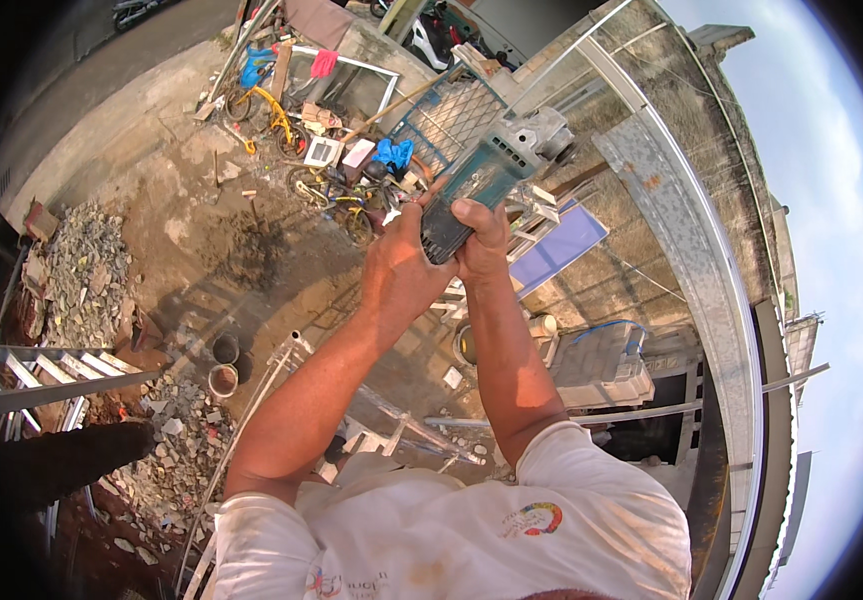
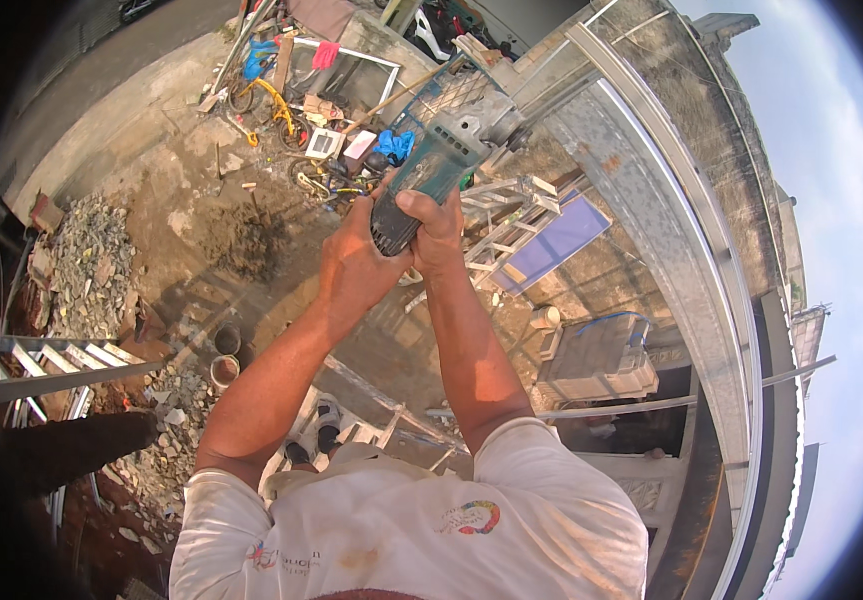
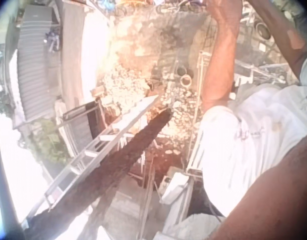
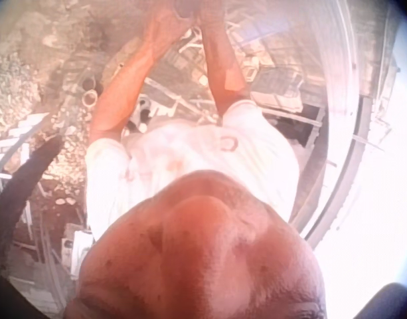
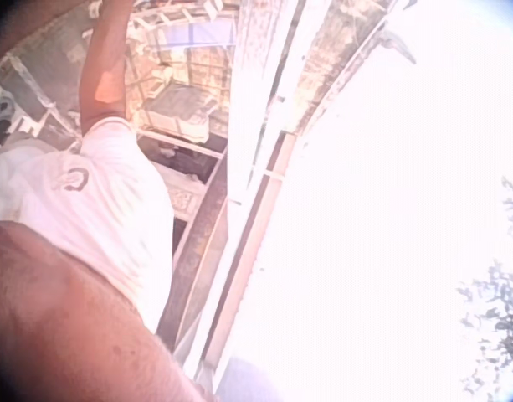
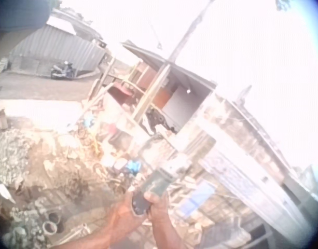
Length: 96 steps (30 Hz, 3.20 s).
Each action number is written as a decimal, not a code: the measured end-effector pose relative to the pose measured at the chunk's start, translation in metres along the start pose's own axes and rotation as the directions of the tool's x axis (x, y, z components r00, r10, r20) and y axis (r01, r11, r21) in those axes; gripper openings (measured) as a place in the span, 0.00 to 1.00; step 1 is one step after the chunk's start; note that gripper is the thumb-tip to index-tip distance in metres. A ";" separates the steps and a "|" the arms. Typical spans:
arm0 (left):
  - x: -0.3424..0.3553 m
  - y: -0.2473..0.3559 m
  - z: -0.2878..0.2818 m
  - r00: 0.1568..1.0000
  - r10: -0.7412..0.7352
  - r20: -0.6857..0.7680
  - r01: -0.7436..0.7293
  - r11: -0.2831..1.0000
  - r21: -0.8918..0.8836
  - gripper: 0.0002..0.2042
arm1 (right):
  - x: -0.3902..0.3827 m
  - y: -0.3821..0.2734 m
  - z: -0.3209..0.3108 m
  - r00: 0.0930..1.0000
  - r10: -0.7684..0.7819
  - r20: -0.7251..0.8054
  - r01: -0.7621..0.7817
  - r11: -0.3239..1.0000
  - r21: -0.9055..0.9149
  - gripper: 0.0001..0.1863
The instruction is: The person marks a metal frame with a pencil, then uses an angle grinder to cut the frame along the marked line. After cutting, the person repositions the frame and continues grinding the metal edge.
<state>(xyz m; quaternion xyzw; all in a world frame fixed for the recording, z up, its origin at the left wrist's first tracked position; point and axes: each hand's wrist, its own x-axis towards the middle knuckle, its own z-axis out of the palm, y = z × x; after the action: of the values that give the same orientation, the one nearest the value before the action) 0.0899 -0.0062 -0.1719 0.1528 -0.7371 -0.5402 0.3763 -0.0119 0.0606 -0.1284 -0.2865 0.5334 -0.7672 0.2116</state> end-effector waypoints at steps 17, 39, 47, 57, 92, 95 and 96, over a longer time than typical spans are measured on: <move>0.003 0.008 -0.005 0.993 -0.093 0.077 0.082 0.988 0.128 0.32 | 0.002 0.007 -0.002 1.000 -0.008 0.014 0.008 0.999 0.040 0.30; 0.030 0.016 -0.005 0.991 -0.101 0.087 0.082 0.976 0.203 0.33 | 0.024 0.007 -0.004 0.999 -0.031 -0.037 0.035 0.993 0.111 0.34; 0.033 0.014 -0.012 0.987 -0.116 0.115 0.081 0.961 0.266 0.36 | 0.028 0.016 -0.004 0.999 -0.035 -0.027 0.038 0.989 0.142 0.35; 0.033 0.017 -0.011 0.990 -0.105 0.089 0.076 0.957 0.281 0.35 | 0.030 0.012 -0.001 0.999 -0.045 -0.020 0.047 0.988 0.146 0.37; -0.067 -0.027 -0.121 0.714 -0.577 0.397 0.687 0.686 -0.239 0.28 | -0.025 0.093 0.078 0.885 0.369 0.283 -0.443 0.855 0.269 0.25; -0.090 -0.045 -0.136 0.837 -0.538 0.096 0.535 0.843 0.064 0.36 | -0.034 0.123 0.082 0.848 0.489 0.204 -0.527 0.814 0.245 0.25; -0.098 -0.049 -0.148 0.808 -0.586 0.068 0.583 0.811 0.056 0.41 | -0.034 0.128 0.083 0.813 0.540 0.216 -0.581 0.770 0.262 0.24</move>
<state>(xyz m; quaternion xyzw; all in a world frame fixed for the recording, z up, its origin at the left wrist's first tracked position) 0.2531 -0.0634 -0.2348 0.3556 -0.6780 -0.6234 0.1589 0.0714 -0.0193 -0.2335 -0.1249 0.4501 -0.7238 0.5078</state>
